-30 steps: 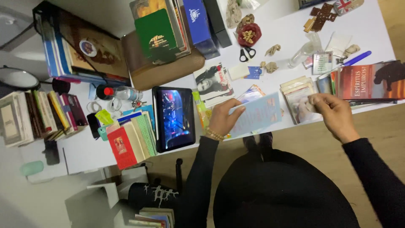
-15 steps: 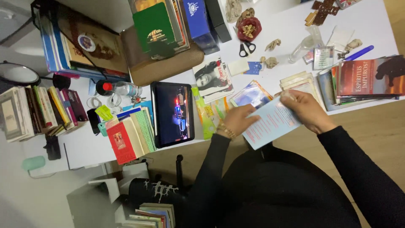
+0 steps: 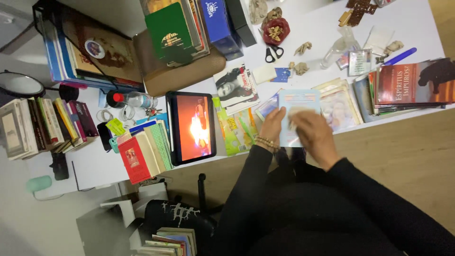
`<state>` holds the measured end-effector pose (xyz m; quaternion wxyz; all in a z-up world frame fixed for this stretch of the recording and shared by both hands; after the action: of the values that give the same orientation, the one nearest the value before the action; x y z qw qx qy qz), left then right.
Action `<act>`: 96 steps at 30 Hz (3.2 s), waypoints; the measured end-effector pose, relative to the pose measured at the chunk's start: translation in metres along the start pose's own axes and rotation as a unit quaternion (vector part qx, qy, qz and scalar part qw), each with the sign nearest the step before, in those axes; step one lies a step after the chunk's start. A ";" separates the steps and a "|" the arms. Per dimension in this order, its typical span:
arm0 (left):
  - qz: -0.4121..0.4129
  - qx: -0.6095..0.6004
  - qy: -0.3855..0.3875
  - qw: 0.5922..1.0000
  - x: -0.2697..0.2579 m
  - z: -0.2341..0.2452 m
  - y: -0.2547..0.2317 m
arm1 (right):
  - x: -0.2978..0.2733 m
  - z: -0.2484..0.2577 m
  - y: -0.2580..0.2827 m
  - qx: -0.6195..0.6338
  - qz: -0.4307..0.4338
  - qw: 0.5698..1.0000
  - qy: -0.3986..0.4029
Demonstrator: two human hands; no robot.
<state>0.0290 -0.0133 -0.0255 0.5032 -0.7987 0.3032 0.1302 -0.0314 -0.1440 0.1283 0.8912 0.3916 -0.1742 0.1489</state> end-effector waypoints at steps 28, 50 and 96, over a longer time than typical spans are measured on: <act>-0.284 0.658 -0.037 0.696 -0.057 0.023 -0.009 | -0.086 -0.011 -0.156 -0.102 -0.244 0.963 -0.046; -0.003 0.335 -0.291 0.896 0.069 -0.120 0.112 | -0.095 0.002 -0.206 -0.139 -0.269 0.953 0.031; -0.127 0.192 -0.137 0.964 -0.048 0.023 -0.011 | -0.039 -0.078 -0.115 0.331 -0.501 0.791 0.122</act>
<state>0.0006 0.0271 -0.0040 0.6959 -0.6938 0.1468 0.1129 -0.0052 -0.1650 -0.0119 0.6708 0.6734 0.2162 -0.2232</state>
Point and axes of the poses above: each hand's wrist, its own x-axis towards the middle knuckle, its own z-axis out of the back of the hand, y = z × x, the point moved 5 cm from there along x, towards the middle knuckle, and after that the axes turned 4 degrees about z, right-handed, at the moved point
